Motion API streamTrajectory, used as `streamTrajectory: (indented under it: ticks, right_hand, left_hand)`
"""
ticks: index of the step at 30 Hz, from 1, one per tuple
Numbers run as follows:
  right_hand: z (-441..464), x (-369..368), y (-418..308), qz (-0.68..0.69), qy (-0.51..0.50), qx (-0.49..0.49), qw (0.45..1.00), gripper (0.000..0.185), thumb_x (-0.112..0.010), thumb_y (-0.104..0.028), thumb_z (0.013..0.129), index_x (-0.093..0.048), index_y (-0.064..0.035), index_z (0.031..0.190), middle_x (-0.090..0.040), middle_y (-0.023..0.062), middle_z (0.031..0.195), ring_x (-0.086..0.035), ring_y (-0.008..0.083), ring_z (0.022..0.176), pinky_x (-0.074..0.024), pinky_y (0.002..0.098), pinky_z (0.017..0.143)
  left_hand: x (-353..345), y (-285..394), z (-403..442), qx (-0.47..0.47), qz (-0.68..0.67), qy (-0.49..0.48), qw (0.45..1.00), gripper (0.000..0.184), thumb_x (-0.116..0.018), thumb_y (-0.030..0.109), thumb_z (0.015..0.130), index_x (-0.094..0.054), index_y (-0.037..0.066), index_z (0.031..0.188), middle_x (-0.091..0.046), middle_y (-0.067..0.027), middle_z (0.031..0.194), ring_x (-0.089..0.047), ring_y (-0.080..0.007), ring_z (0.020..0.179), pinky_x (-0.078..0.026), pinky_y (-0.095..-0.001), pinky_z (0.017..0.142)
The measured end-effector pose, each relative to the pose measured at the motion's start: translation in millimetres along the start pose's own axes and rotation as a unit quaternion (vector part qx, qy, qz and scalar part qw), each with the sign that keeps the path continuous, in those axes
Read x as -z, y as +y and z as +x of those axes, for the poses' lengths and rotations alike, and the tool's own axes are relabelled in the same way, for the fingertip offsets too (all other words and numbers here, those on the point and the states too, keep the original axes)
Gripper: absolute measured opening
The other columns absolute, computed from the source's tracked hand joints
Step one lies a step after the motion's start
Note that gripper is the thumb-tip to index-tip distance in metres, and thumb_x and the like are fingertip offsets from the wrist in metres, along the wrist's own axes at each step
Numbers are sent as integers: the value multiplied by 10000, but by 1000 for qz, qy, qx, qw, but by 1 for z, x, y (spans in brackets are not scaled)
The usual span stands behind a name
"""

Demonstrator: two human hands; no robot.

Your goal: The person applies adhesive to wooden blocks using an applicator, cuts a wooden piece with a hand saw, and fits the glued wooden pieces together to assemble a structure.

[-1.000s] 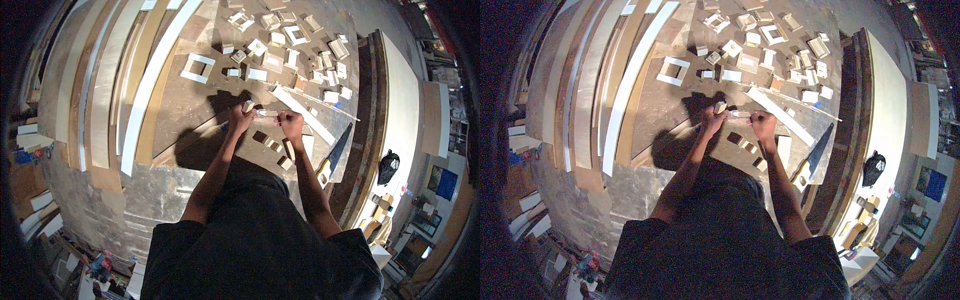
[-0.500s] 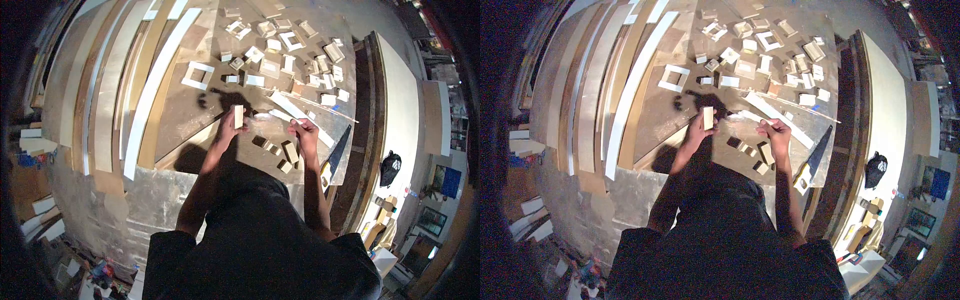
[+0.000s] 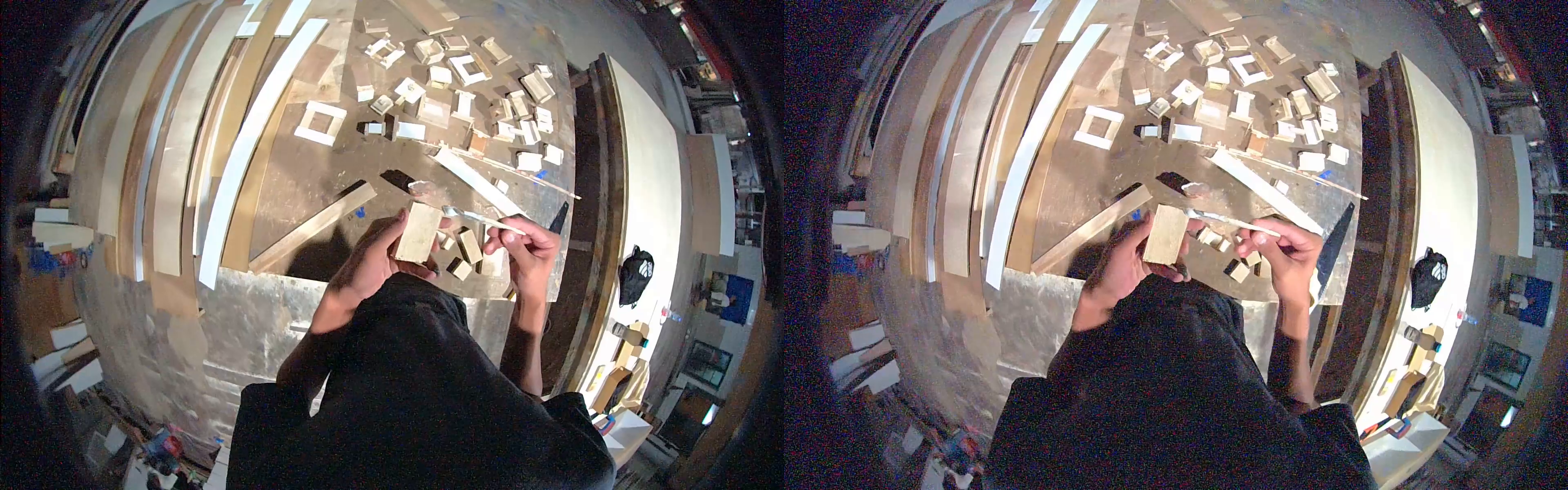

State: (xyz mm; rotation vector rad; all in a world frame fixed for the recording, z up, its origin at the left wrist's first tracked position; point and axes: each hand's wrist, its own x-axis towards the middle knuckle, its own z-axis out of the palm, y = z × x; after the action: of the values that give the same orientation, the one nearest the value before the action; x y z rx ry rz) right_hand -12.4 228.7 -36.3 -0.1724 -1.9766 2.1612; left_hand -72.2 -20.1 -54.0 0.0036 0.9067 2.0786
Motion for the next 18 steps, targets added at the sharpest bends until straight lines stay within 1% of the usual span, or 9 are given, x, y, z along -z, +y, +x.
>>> streamTrajectory:
  ticks: [2, 5, 6, 7, 10, 12, 13, 15, 18]
  right_hand:
    - [-5, -1, -13, -10, -16, 29, 999, 180, -695, -42, 896, -713, 47, 1052, -687, 188, 877, -687, 234, 664, -573, 338, 606]
    - [-9, -8, -30, -51, -53, 95, 993, 209, -731, -84, 884, -711, 51, 1043, -664, 172, 864, -680, 242, 672, -567, 333, 584]
    - [-12, -12, -39, -83, -48, 108, 989, 196, -750, -24, 854, -732, 39, 1039, -696, 193, 949, -706, 237, 708, -580, 315, 625]
    - [-13, -14, -43, -131, -57, 145, 979, 199, -747, -15, 840, -733, 43, 1030, -699, 191, 955, -703, 235, 730, -577, 306, 628]
    - [-15, -23, -56, -211, -78, 228, 947, 219, -744, 24, 754, -748, 38, 973, -711, 191, 932, -705, 254, 814, -568, 328, 717]
    - [-19, -24, -55, -211, -96, 227, 946, 242, -761, 26, 717, -748, 37, 958, -713, 187, 926, -708, 271, 819, -566, 343, 755]
    - [-18, -26, -56, -208, -101, 228, 946, 242, -761, 26, 717, -748, 37, 958, -713, 187, 926, -708, 271, 819, -566, 343, 755]
    - [-15, -31, -61, -245, -132, 278, 920, 157, -755, -23, 793, -713, 84, 900, -687, 182, 890, -686, 234, 760, -569, 312, 643]
    - [-17, -37, -72, -294, -126, 295, 900, 161, -762, 2, 753, -719, 73, 892, -689, 179, 881, -681, 233, 756, -564, 311, 654]
  left_hand:
    - [-13, 5, -9, 11, 4, 8, 1000, 660, -344, 537, 1038, -506, -3, 1382, -657, -95, 1043, -678, -200, 910, -622, -364, 703]
    - [-21, 6, -20, 11, 8, 18, 1000, 676, -332, 558, 1034, -496, 2, 1382, -660, -112, 1038, -704, -250, 843, -619, -374, 685]
    - [-22, 6, -24, 18, 4, 11, 1000, 678, -329, 562, 1033, -494, 3, 1380, -661, -117, 1038, -712, -265, 823, -618, -376, 678]
    - [-25, 7, -29, 19, -6, 21, 1000, 660, -338, 565, 1031, -515, 4, 1330, -664, -132, 1024, -716, -287, 806, -617, -375, 670]
    - [-26, 12, -43, 8, -28, -6, 1000, 595, -347, 516, 1058, -580, -6, 1223, -668, -138, 1018, -703, -230, 905, -626, -399, 758]
    - [-31, 13, -53, 3, -22, 27, 999, 596, -338, 520, 1059, -584, -11, 1174, -665, -148, 1005, -708, -245, 880, -629, -409, 737]
    - [-30, 12, -57, 5, -27, 6, 1000, 601, -335, 521, 1059, -580, -15, 1178, -666, -150, 1006, -709, -249, 869, -630, -414, 731]
    - [-31, 12, -63, 3, -32, -12, 999, 607, -333, 523, 1059, -576, -20, 1182, -666, -153, 1006, -710, -253, 858, -632, -420, 725]
    - [-40, 14, -74, -13, -39, 1, 999, 621, -330, 529, 1058, -581, -27, 1172, -663, -152, 993, -711, -258, 845, -635, -439, 720]
